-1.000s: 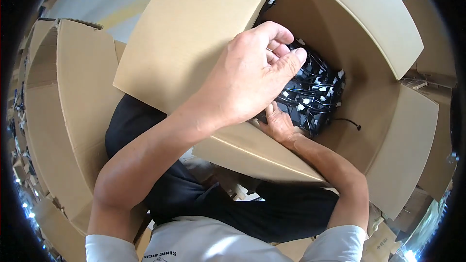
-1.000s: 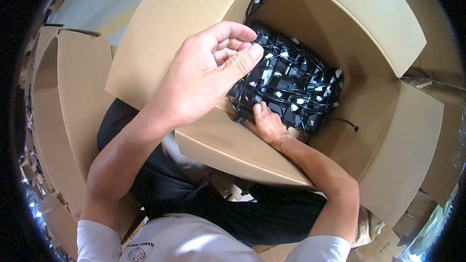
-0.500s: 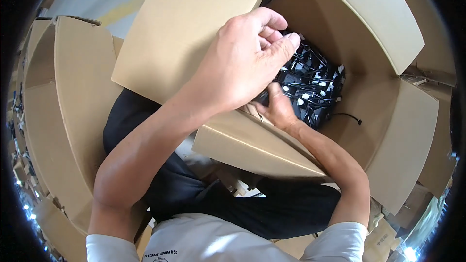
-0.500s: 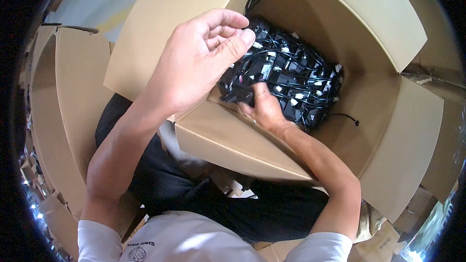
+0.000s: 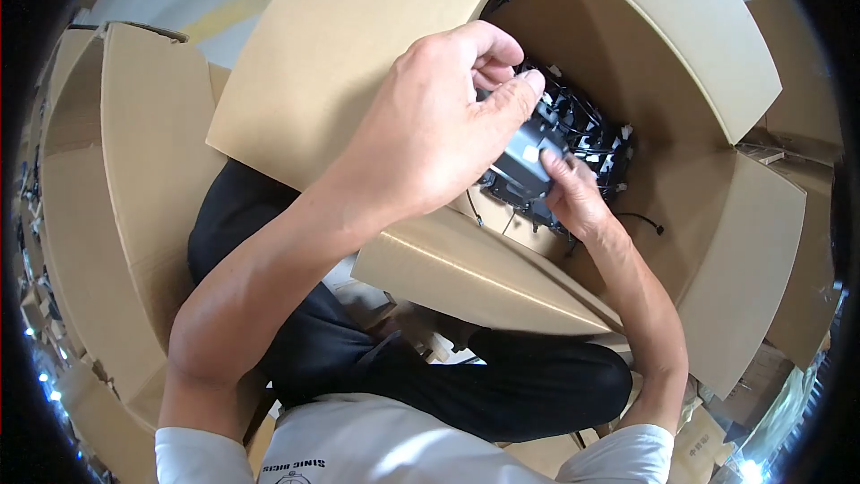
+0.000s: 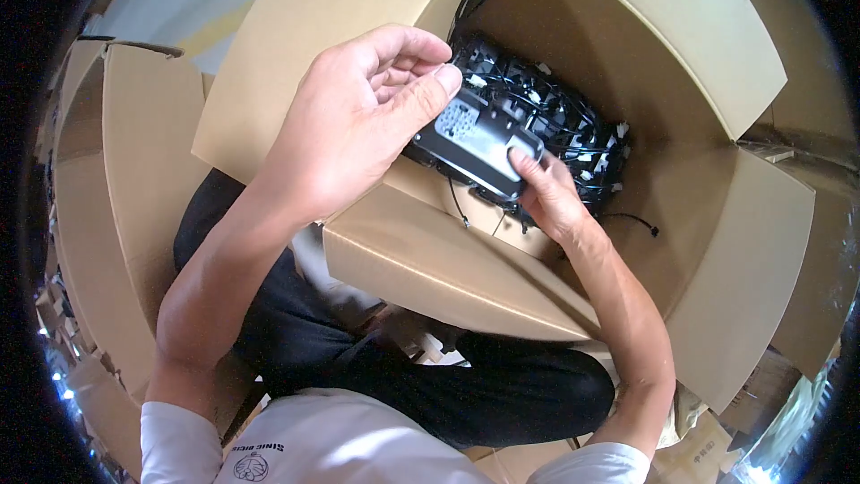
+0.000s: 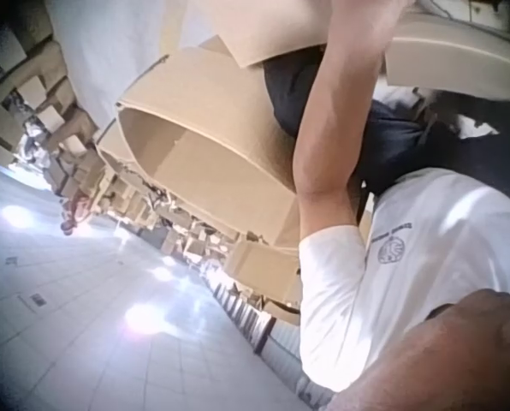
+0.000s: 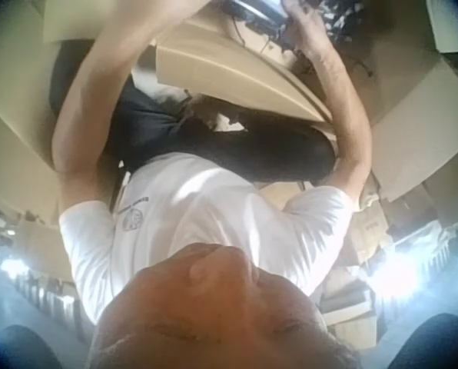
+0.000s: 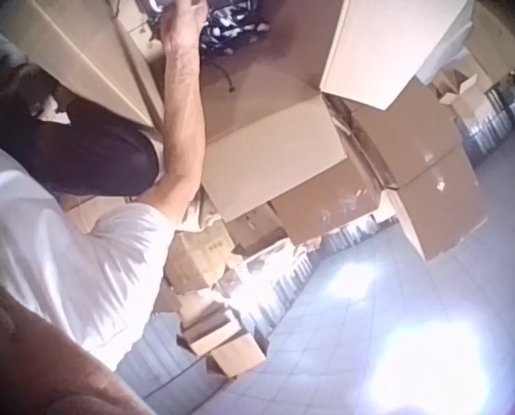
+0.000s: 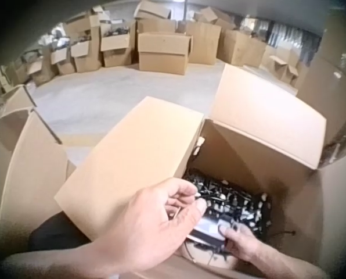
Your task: The person packs electronic devices by taking them from a cardboard box and arranging them inside another cardboard box by hand. The person moves the emptied box away, pulls another box filled with devices closer, and places more devices into the cardboard box.
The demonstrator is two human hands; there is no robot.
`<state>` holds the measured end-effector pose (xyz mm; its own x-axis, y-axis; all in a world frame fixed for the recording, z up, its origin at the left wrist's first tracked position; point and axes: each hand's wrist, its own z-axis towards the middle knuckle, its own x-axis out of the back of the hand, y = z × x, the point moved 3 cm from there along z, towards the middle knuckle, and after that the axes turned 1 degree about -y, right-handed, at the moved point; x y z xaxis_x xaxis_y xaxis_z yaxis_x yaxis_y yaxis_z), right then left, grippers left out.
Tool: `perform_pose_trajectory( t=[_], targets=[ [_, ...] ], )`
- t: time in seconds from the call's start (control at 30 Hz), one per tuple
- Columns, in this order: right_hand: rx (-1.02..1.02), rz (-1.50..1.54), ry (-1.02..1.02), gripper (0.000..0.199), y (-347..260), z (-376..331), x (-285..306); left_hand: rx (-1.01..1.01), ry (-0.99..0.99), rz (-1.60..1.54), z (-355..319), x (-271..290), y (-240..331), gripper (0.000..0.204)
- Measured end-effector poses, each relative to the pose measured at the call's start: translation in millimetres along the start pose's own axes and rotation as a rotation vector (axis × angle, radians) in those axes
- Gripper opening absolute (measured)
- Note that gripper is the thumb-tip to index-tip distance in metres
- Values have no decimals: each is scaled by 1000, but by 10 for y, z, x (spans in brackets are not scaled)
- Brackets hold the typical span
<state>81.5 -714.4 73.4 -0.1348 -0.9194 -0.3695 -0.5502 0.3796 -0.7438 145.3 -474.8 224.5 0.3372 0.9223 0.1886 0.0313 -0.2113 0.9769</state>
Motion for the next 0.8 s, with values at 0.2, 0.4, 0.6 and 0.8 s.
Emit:
perform_pose_trajectory(
  t=[0.2, 0.4, 0.6, 0.8],
  targets=[
    [-578, -356, -50, 65, 963, 199, 109, -25, -43, -35, -3, -48, -28, 33],
    [-437, -282, -78, 61, 1610, 600, 0, -64, -41, 11, 11, -86, -51, 32],
    [-505, -322, 114, 58, 1752, 572, 123, -51, -55, 17, 12, -159, -29, 34],
    [54, -822, -73, 53, 1900, 948, -602, 28, -87, 38, -18, -75, 97, 36]
  ],
)
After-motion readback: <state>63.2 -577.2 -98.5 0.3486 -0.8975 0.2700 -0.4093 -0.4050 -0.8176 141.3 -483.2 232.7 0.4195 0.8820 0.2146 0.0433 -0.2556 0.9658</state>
